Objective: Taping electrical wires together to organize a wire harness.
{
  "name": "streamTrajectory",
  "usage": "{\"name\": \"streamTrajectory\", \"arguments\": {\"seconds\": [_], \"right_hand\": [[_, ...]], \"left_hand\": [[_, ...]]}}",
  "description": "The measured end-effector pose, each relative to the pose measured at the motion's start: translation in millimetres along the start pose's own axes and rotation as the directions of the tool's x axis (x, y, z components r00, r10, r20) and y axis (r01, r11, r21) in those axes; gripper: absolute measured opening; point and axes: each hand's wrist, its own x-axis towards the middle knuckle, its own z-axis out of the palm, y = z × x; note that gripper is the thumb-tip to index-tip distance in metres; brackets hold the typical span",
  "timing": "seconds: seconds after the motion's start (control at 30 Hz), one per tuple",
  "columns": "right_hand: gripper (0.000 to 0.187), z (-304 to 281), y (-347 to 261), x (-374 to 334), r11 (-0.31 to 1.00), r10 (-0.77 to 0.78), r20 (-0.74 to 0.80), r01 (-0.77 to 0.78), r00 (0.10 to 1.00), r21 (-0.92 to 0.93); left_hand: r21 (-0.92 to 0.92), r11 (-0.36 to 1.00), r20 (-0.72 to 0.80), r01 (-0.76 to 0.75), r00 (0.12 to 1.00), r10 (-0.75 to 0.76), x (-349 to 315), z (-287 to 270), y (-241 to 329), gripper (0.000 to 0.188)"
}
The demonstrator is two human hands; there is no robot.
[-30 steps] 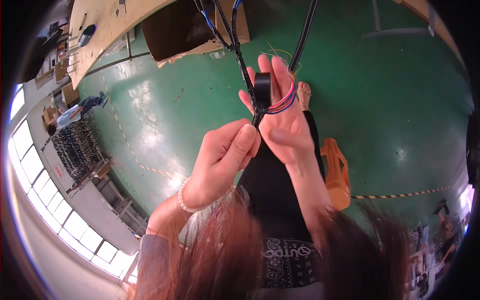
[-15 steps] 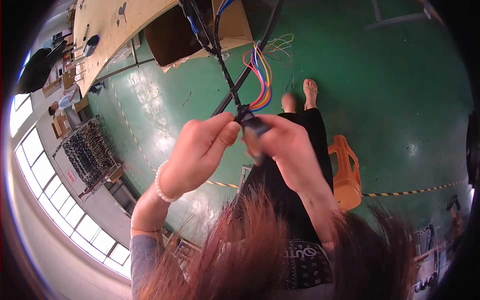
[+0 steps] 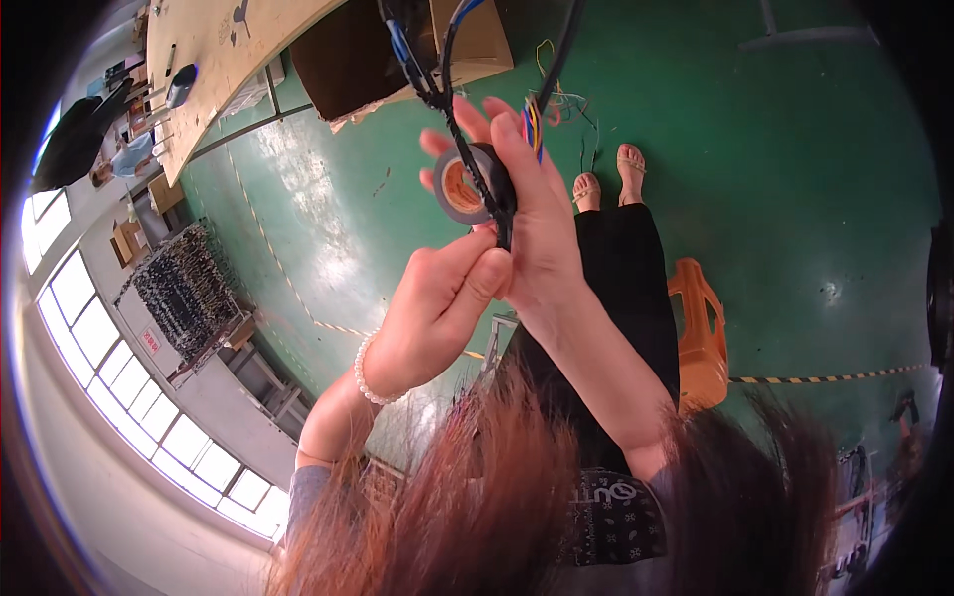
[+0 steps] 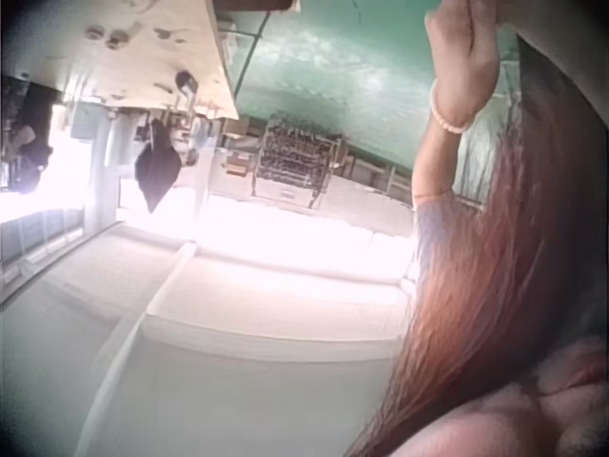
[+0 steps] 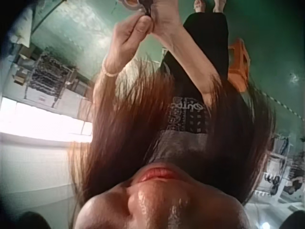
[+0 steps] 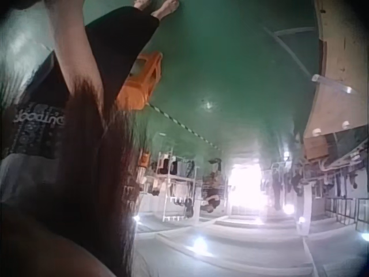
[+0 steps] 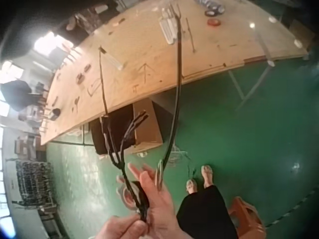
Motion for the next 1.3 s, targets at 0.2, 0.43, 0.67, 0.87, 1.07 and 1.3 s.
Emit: {"name": "streamTrajectory", "arguments": {"seconds": [0.2,0.43,0.67,0.87,1.07,1.3], "right_hand": [[0.066,-46.4,-17.4,6.7,0.968,-0.224,0.458,0.250,0.860,0.005],[0.052,-41.8,-37.1,-53.7,0.894,-0.014,0.421,0.200,0.907,-0.401],[0.041,-24.3,-44.4,-57.2,0.929,0.222,0.043,-0.197,0.974,-0.313],[0.052,-6.6,-8.8,-1.8,0.965,-0.205,0.318,0.138,0.926,0.221],[0.035,-34.4,-0.5,-17.1,0.840,-0.279,0.408,0.427,0.869,-0.334],[0.022,-27.6,5.3,-45.3,0.694,-0.399,0.149,0.404,0.905,-0.596]], "left_hand": [[-0.111,0.992,0.037,0.055,0.998,-0.051,-8.2,-1.7,5.7,0.034],[0.092,0.995,-0.012,0.036,0.999,-0.035,-4.9,-0.8,2.3,0.033],[0.043,0.999,-0.004,-0.021,1.000,0.021,-7.0,3.2,8.5,0.035],[-0.043,0.997,0.036,0.067,0.997,-0.065,-3.3,3.1,2.7,0.031],[0.054,0.999,-0.085,0.010,0.996,-0.006,-6.5,8.6,-7.5,0.026],[0.446,0.885,-0.137,-0.136,0.967,0.217,-1.5,8.5,-15.6,0.020]]}}
